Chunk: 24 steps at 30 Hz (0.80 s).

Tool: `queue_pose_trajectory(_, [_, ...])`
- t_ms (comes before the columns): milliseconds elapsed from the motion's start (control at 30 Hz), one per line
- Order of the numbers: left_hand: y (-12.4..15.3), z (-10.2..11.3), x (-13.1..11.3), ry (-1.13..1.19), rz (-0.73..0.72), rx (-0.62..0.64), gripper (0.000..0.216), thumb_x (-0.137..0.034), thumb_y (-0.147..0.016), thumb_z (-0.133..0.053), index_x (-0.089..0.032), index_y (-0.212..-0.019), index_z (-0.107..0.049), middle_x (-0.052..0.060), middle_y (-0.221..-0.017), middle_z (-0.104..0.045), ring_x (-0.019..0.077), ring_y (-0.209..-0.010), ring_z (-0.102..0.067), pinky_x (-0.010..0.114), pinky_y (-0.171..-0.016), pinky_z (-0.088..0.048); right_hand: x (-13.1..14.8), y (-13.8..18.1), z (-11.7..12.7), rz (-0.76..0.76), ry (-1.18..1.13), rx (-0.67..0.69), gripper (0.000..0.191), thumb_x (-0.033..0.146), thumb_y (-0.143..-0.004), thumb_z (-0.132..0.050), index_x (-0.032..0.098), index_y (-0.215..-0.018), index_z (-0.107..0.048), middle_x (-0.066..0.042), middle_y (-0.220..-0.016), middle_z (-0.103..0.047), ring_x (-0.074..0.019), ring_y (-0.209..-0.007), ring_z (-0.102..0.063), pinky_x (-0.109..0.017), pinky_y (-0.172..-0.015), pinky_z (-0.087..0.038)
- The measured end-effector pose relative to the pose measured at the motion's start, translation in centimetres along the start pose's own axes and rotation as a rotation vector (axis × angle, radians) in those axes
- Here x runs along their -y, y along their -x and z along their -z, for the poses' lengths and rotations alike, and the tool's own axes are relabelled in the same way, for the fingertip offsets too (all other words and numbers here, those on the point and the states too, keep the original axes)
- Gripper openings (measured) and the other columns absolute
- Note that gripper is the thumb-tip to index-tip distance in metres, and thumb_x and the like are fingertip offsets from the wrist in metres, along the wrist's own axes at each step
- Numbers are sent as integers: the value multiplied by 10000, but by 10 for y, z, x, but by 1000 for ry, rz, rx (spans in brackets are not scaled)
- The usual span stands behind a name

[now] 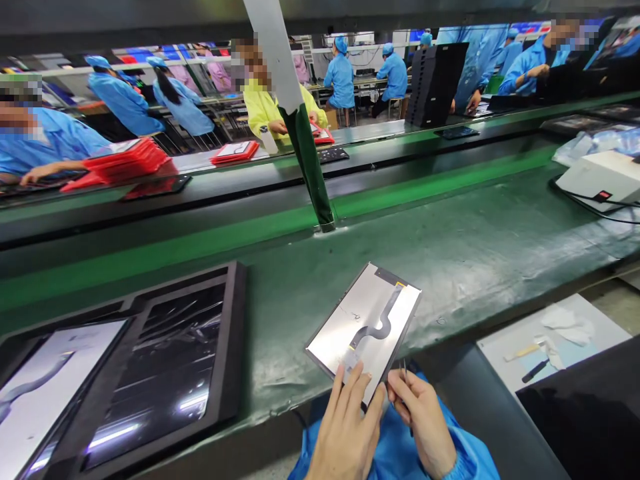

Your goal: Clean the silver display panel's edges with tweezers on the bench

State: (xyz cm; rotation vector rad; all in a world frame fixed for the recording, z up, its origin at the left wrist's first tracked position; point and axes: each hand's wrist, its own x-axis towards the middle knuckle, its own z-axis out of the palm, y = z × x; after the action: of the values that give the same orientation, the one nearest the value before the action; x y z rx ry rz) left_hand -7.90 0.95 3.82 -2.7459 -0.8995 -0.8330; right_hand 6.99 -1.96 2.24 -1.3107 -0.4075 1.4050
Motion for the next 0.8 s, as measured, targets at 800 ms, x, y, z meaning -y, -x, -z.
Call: queue_pose_trajectory(800, [-1,-16,-9,-42,70,-102,311,-114,-998,-375,-166,-1019,-681,106,-975,-712,226,-1070,-667,532,-1153,-303,-2,0,-1,-31,-12,11,575,713,-630,-760,162,-654,-595,61,-560,-446,-56,-467,-244,-231,-449,-166])
